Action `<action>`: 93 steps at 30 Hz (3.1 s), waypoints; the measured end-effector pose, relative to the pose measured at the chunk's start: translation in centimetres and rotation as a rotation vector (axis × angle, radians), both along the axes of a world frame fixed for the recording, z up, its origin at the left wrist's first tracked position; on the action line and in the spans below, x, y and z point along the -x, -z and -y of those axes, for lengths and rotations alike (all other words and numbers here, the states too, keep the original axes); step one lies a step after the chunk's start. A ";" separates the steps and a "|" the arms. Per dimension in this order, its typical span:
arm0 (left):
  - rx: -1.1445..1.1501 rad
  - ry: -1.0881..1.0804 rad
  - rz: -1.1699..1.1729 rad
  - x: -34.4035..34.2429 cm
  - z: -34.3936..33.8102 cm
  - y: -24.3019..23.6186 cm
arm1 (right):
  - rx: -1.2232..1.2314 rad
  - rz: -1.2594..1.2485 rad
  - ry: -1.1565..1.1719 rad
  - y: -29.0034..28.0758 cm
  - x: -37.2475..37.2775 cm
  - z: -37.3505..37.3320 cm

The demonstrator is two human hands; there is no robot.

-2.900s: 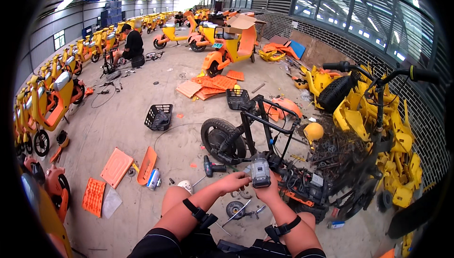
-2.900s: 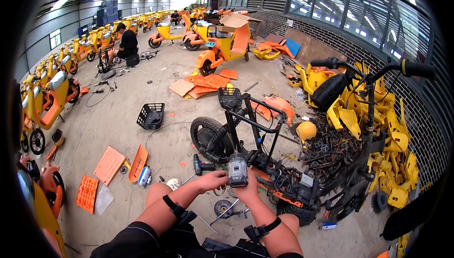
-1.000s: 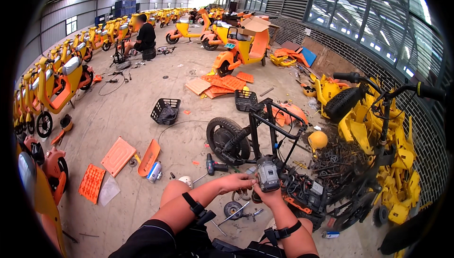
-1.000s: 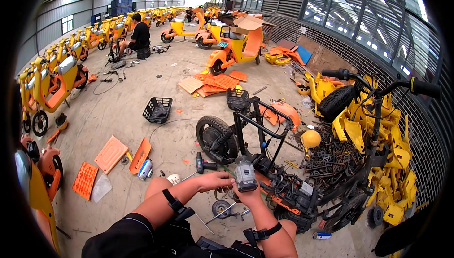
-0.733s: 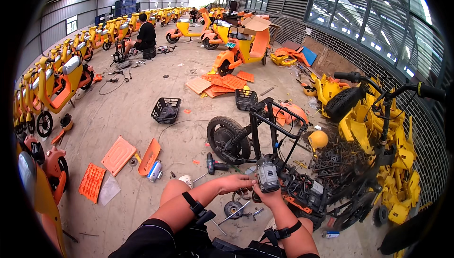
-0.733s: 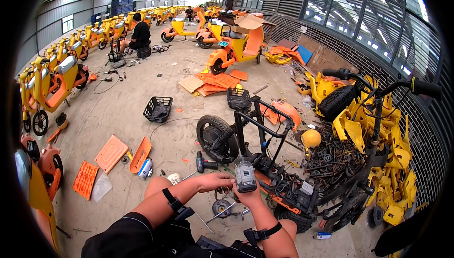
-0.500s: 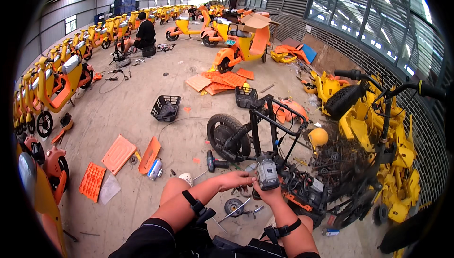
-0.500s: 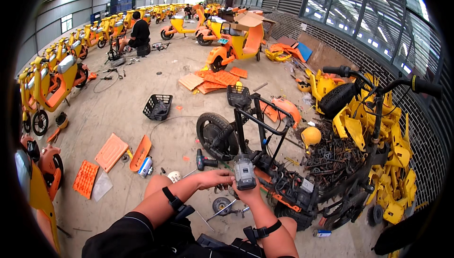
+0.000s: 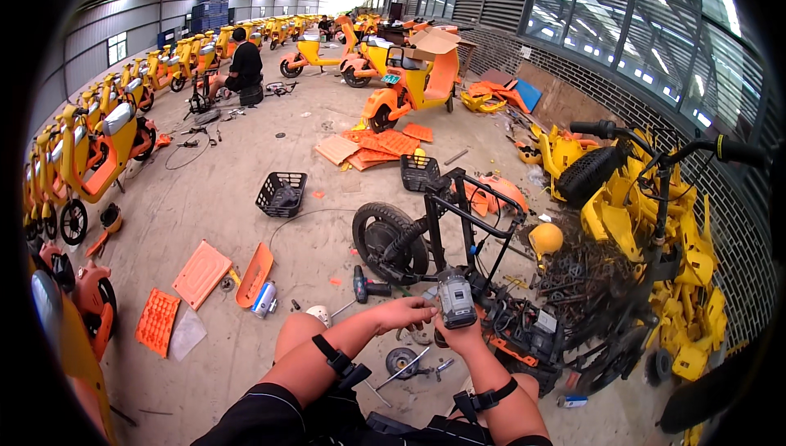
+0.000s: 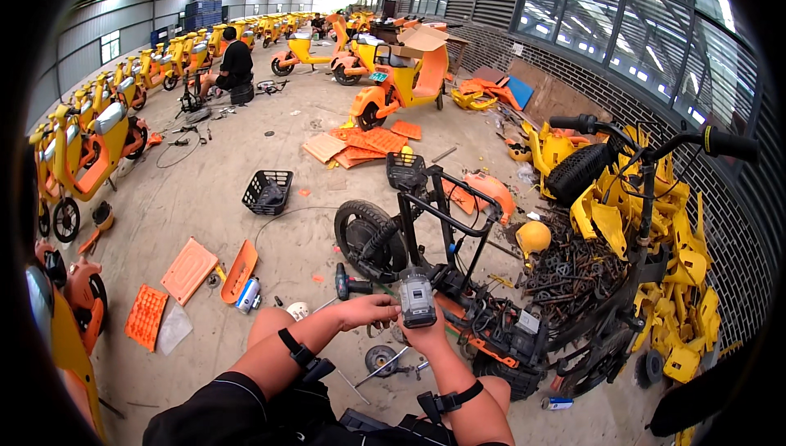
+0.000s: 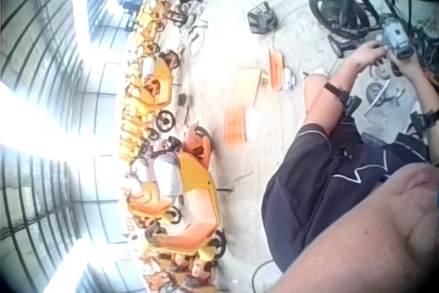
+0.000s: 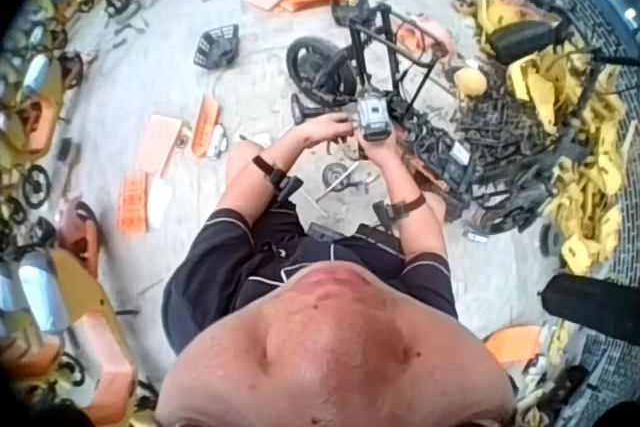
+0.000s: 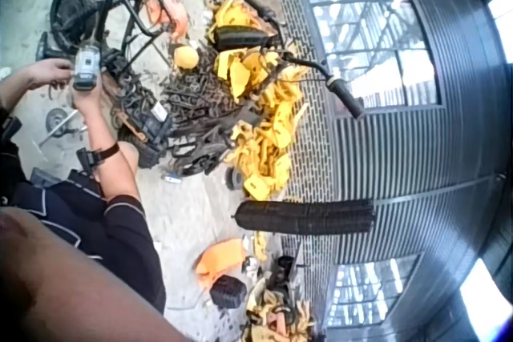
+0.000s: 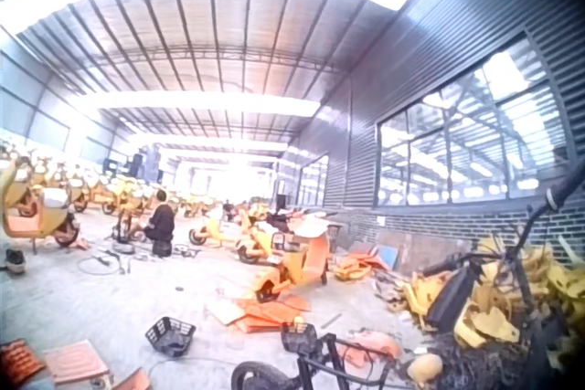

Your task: The person sits on the floor and handles a bicycle chain and a metal rod. They use a wrench to turn a component on the chain and then use an electric drill on the bicycle frame.

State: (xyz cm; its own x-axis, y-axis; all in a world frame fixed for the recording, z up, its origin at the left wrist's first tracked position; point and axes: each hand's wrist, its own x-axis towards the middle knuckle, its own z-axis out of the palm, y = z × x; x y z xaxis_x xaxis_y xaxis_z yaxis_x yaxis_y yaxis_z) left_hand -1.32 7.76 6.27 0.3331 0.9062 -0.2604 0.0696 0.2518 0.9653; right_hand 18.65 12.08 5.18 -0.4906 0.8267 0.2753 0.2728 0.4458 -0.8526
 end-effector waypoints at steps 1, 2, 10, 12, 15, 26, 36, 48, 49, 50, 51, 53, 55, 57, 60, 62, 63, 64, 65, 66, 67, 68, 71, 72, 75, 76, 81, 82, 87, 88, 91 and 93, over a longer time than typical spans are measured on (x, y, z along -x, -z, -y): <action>0.010 -0.004 -0.009 0.0 0.2 -0.2 | 0.015 -0.011 -0.005 -0.2 0.1 0.2; 0.021 -0.008 -0.017 0.0 0.3 -0.3 | 0.029 -0.022 -0.009 -0.3 0.1 0.3; -0.004 -0.033 -0.032 0.1 0.1 0.4 | 0.050 -0.106 0.014 0.3 0.3 0.3; -0.006 -0.049 -0.019 0.0 0.1 0.6 | 0.064 -0.124 0.019 0.2 0.4 0.3; -0.006 -0.076 -0.014 -0.1 0.2 0.3 | 0.054 -0.104 0.018 -0.1 0.3 0.3; -0.009 -0.072 -0.060 -0.3 0.8 -0.9 | 0.082 -0.081 0.025 -0.9 0.0 0.8; -0.030 -0.068 -0.101 -0.2 0.1 0.1 | 0.143 -0.155 0.014 -1.7 0.1 0.9; 0.019 0.006 -0.036 0.0 0.3 1.9 | 0.076 -0.037 0.035 -0.7 0.2 1.0; 0.020 0.015 0.004 0.1 0.0 1.5 | 0.095 -0.063 0.009 -1.1 0.2 0.6; 0.021 0.022 0.044 -0.1 0.2 1.3 | 0.114 -0.090 -0.017 -1.1 0.1 0.5; 0.035 0.044 0.071 -0.4 0.6 1.6 | 0.034 -0.034 -0.014 0.5 -0.5 0.3; 0.046 0.072 0.065 -0.1 0.6 1.8 | -0.069 0.005 -0.017 -0.2 -0.3 0.6; 0.059 0.072 0.080 -0.1 0.5 2.4 | -0.130 0.050 -0.014 -1.4 -0.1 1.0; 0.049 0.089 0.093 -0.2 0.3 2.3 | -0.085 0.024 -0.030 -1.4 -0.5 1.0; 0.030 0.083 0.073 -0.2 0.3 1.8 | -0.073 0.035 -0.040 -1.1 -0.6 0.7; 0.037 0.069 0.065 -0.2 0.6 1.8 | -0.053 0.036 -0.050 -1.3 -0.4 0.8; 0.051 0.079 0.071 -0.1 0.6 1.7 | -0.035 0.026 -0.058 -1.5 -0.4 0.9; 0.056 0.083 0.067 0.0 0.7 1.5 | -0.013 0.015 -0.068 -1.6 -0.3 1.1; 0.061 0.087 0.063 0.0 0.8 1.3 | -0.031 0.016 -0.069 -1.4 -0.3 1.1; 0.065 0.092 0.059 0.0 0.9 1.1 | -0.048 0.017 -0.070 -1.3 -0.3 1.0; 0.060 0.091 0.068 0.0 1.1 0.9 | -0.066 0.019 -0.070 -1.2 -0.3 1.0; 0.054 0.091 0.077 0.0 1.2 0.7 | -0.070 0.021 -0.076 -1.2 -0.3 1.1; 0.047 0.081 0.105 0.0 1.3 0.8 | -0.077 0.015 -0.098 -1.3 -0.2 1.1; 0.046 0.076 0.114 0.1 1.4 0.8 | -0.072 0.006 -0.107 -1.4 -0.1 1.1; 0.038 0.062 0.112 0.2 1.4 0.4 | -0.029 -0.026 -0.124 -2.2 0.1 1.3; 0.044 0.051 0.094 0.2 1.3 0.4 | -0.011 -0.038 -0.129 -2.5 0.2 1.4; 0.052 0.022 0.015 0.4 1.1 -0.3 | -0.034 -0.028 -0.124 -1.8 0.6 0.9; 0.050 0.020 0.009 0.4 1.1 -0.5 | -0.012 -0.032 -0.118 -1.6 0.6 0.8; 0.041 0.001 -0.020 0.6 1.3 -0.5 | -0.026 -0.035 -0.114 -2.0 0.7 1.1; 0.032 0.001 -0.010 0.7 1.2 -0.3 | -0.039 -0.031 -0.111 -2.1 0.7 1.2; 0.018 -0.001 0.017 0.8 1.0 0.4 | -0.010 -0.047 -0.106 -1.8 0.8 1.0; 0.029 -0.006 0.031 0.7 0.9 0.6 | -0.001 -0.056 -0.097 -1.6 0.7 1.0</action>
